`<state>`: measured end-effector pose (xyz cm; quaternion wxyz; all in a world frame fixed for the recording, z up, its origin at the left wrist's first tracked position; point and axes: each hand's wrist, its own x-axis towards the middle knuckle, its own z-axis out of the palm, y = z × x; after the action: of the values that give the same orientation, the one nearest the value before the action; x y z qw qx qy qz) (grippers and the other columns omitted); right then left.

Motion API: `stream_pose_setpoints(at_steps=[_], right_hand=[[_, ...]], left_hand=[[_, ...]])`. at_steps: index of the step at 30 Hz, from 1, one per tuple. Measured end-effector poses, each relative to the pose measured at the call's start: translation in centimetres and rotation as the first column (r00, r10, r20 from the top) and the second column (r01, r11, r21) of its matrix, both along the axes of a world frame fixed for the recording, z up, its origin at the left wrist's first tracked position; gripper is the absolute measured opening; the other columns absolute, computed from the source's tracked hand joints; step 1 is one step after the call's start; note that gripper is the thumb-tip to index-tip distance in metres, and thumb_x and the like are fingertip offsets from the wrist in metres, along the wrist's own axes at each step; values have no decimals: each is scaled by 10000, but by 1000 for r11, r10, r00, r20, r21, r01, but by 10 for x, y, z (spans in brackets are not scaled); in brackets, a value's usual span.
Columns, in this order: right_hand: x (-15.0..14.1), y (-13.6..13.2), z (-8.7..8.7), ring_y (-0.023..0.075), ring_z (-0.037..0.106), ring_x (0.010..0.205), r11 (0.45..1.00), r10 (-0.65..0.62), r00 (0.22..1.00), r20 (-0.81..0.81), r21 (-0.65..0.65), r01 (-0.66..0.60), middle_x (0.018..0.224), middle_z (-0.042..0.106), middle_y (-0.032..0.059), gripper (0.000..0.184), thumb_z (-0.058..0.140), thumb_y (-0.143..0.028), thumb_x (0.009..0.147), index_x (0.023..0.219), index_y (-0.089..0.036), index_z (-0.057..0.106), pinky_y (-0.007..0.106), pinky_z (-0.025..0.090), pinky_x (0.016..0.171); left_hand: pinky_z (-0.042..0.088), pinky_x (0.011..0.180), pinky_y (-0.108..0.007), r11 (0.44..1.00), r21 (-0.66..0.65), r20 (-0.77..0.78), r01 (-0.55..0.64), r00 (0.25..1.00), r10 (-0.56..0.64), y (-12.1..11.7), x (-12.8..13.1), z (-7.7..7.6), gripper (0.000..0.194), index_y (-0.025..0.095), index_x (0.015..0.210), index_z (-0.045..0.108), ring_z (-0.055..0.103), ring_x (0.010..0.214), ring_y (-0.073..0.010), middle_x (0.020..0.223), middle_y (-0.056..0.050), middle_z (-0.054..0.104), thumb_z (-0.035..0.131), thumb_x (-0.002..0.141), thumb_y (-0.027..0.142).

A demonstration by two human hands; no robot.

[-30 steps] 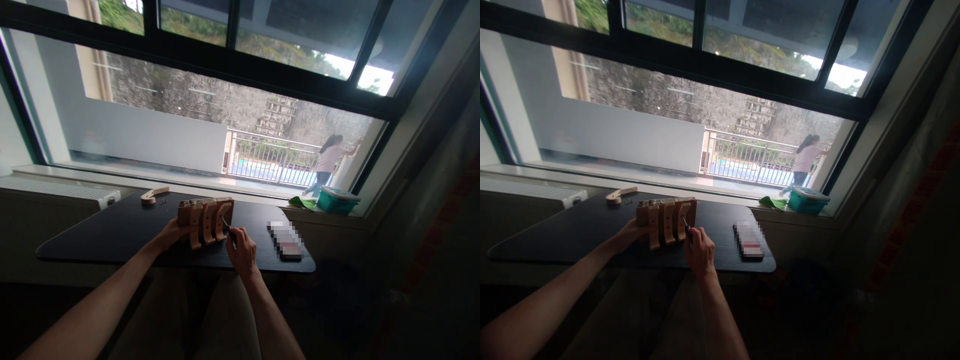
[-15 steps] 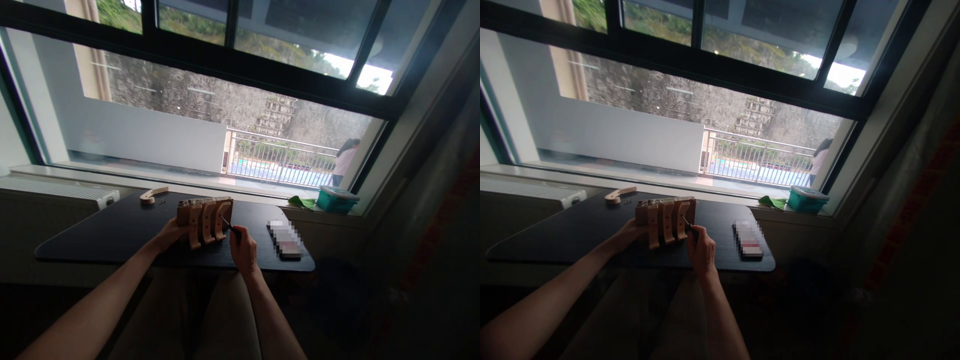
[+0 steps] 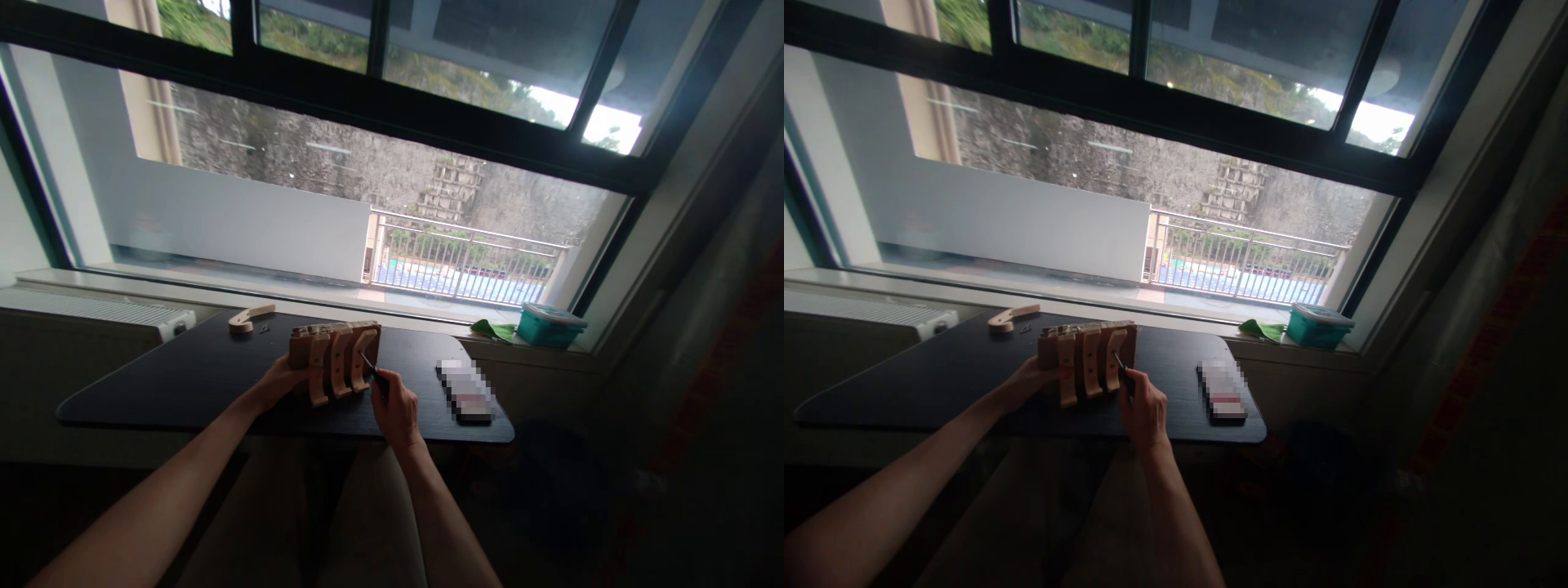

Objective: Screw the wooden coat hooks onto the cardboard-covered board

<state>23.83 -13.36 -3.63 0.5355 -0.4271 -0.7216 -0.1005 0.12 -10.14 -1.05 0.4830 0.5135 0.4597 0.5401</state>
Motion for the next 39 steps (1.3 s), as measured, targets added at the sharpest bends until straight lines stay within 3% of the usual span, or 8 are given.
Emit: stream_pose_setpoints(at_steps=[7, 12, 18, 25, 31, 35, 39], right_hand=[[2, 0, 1, 156, 637, 597, 996, -20, 996, -85, -83, 13, 698, 675, 7, 188, 482, -298, 860, 994, -193, 561, 246, 452, 578], [1, -4, 3, 147, 616, 736, 1000, 7, 999, 42, 16, -7, 884, 633, 53, 244, 451, -221, 858, 1083, -175, 536, 249, 457, 671], [0, -7, 5, 121, 576, 700, 999, -10, 982, 187, 54, 0, 845, 604, 40, 211, 415, -214, 904, 1013, -199, 595, 224, 423, 647], [1, -4, 3, 125, 611, 673, 998, 54, 995, 89, 32, -57, 819, 653, 43, 210, 421, -248, 908, 1031, -176, 575, 226, 448, 647], [2, -1, 0, 128, 610, 583, 1000, 5, 1000, 11, -22, -5, 729, 667, 11, 206, 446, -292, 895, 1022, -187, 570, 230, 440, 581], [0, -3, 1, 140, 614, 681, 1000, -10, 994, 113, 13, 8, 819, 648, 38, 205, 437, -243, 880, 1025, -182, 567, 235, 438, 636], [-1, -5, 3, 130, 583, 659, 998, -48, 975, 218, 61, 35, 819, 620, 38, 199, 438, -207, 874, 987, -194, 601, 233, 420, 624]], left_hand=[[545, 716, -327, 1000, -13, 9, 7, 1000, -7, -2, 1, 2, 617, 124, 963, 655, 678, 877, -292, 937, -91, 738, 857, 420, 337], [541, 722, -331, 1000, -13, 6, 6, 1000, -6, -3, 1, 2, 597, 126, 952, 668, 687, 804, -271, 869, -73, 747, 857, 427, 338], [537, 759, -332, 1000, -1, 0, 5, 1000, -5, -1, 0, 1, 607, 128, 968, 667, 683, 836, -270, 892, -73, 745, 854, 434, 346], [540, 735, -330, 1000, 10, 2, 5, 1000, -5, 1, -1, -1, 635, 119, 986, 658, 681, 829, -273, 907, -77, 744, 858, 428, 349], [544, 747, -338, 1000, 10, 11, 5, 1000, -6, -1, 1, 0, 612, 132, 944, 665, 684, 841, -279, 896, -71, 745, 860, 412, 361], [536, 766, -357, 1000, 9, 14, 7, 1000, -7, -1, 1, 0, 603, 129, 946, 663, 685, 831, -281, 868, -69, 747, 860, 418, 345], [531, 772, -350, 1000, 8, 13, 13, 1000, -13, -2, 1, 1, 592, 132, 962, 655, 680, 860, -282, 911, -69, 744, 853, 440, 329]])
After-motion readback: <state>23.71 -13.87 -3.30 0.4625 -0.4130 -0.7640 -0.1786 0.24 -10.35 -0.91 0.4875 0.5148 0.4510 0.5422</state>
